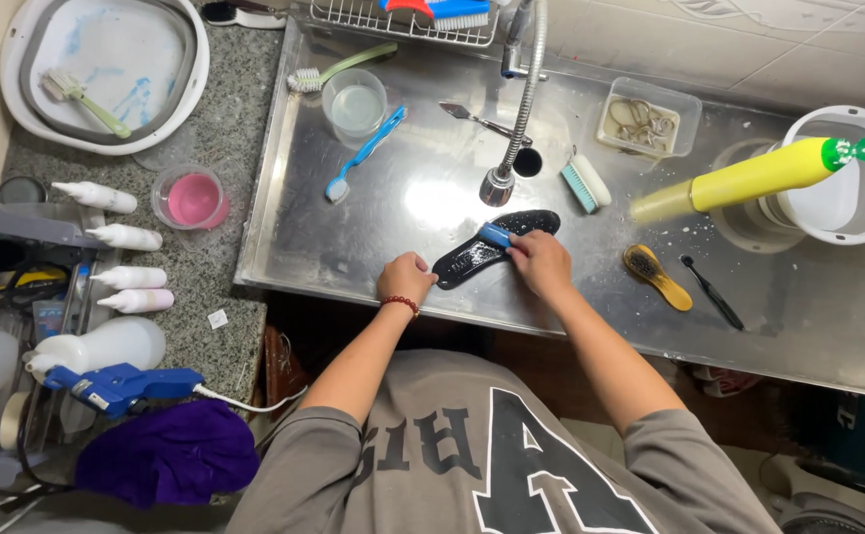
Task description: The person rinses a black shoe insole under a running tap, then wipes it dry with a purple cloth. They proceed to scrub the insole with a blue brush and rinse it again under the tap.
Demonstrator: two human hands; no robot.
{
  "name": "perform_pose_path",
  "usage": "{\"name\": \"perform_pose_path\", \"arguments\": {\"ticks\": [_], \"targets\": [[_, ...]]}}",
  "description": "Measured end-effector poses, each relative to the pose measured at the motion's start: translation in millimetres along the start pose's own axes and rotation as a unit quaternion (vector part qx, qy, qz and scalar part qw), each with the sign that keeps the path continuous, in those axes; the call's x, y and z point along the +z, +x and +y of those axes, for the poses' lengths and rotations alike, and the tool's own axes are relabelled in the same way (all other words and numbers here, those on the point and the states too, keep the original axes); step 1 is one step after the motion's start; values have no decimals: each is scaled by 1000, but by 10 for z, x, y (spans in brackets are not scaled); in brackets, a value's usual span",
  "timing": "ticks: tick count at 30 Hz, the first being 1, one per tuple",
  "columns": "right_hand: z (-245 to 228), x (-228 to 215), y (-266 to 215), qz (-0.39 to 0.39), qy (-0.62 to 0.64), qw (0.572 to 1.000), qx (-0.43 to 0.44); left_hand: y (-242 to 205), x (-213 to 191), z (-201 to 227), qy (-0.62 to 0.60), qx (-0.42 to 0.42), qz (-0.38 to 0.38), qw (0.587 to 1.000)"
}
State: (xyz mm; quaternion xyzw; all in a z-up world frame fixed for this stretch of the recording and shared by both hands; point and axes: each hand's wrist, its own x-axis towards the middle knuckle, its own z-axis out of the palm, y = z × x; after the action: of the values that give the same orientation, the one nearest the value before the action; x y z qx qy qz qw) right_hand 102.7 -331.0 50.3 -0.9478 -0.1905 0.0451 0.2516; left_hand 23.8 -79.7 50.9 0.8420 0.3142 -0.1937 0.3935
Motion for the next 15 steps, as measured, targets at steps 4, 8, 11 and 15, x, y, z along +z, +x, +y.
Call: {"name": "perform_pose_path", "arguments": {"ticks": [4,8,11,15], "targets": [[-180,-5,-25,-7,-6,997,-76,-63,-87,82,38,-11,16,999],[-54,-79,89,-57,17,994,-96,-47,-103,67,36,-22,19,999],[-67,-10,17,-48,-17,995,-81,-90,-107,114,38,-38,13,998],[-58,-50,56,-111,47,981,-153,-69,-94,68,32,-42,21,998]]}}
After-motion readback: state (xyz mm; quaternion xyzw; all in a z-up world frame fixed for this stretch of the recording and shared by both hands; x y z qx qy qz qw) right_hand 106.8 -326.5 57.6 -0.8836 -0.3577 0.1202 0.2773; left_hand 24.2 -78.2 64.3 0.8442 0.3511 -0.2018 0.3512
